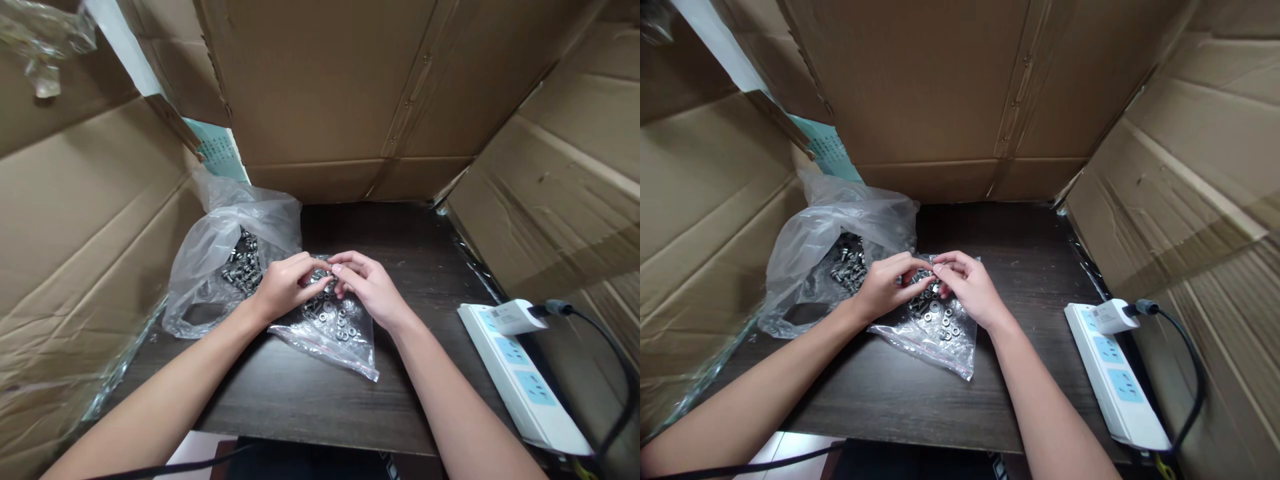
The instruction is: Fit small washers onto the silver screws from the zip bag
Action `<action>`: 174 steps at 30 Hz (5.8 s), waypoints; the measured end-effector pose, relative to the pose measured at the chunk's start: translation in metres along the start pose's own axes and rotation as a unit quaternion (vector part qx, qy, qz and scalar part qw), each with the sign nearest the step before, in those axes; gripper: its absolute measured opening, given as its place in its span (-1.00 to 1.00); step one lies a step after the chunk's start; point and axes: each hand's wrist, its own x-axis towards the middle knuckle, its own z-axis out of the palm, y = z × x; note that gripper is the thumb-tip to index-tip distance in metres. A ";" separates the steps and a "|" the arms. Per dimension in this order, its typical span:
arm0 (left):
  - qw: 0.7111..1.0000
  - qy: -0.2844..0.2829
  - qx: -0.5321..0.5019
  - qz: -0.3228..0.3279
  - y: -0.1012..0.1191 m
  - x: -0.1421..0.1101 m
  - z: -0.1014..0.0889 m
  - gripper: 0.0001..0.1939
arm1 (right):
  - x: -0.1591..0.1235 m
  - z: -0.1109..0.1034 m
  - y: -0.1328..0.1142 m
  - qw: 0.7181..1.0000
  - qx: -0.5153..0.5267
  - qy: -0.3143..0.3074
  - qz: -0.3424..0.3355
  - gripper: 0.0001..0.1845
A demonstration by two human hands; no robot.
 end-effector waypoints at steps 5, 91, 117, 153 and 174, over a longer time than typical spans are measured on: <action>1.000 0.002 0.011 -0.005 -0.001 0.000 0.002 -0.89 | 0.000 -0.004 -0.001 0.999 -0.009 -0.001 -0.049 -0.64; 0.997 -0.046 0.053 -0.018 -0.005 -0.002 -0.001 -0.86 | 0.001 -0.002 0.008 0.999 0.002 -0.038 0.035 -0.59; 0.998 -0.044 0.043 -0.022 -0.003 -0.002 -0.001 -0.83 | -0.002 -0.004 0.000 1.000 -0.004 -0.025 -0.017 -0.51; 0.998 -0.039 0.023 -0.035 -0.004 -0.003 -0.001 -0.84 | -0.005 -0.001 0.000 0.998 0.036 -0.049 0.020 -0.46; 1.000 -0.016 0.002 -0.014 -0.004 -0.001 -0.001 -0.88 | -0.003 -0.001 0.001 0.999 0.022 -0.028 0.011 -0.61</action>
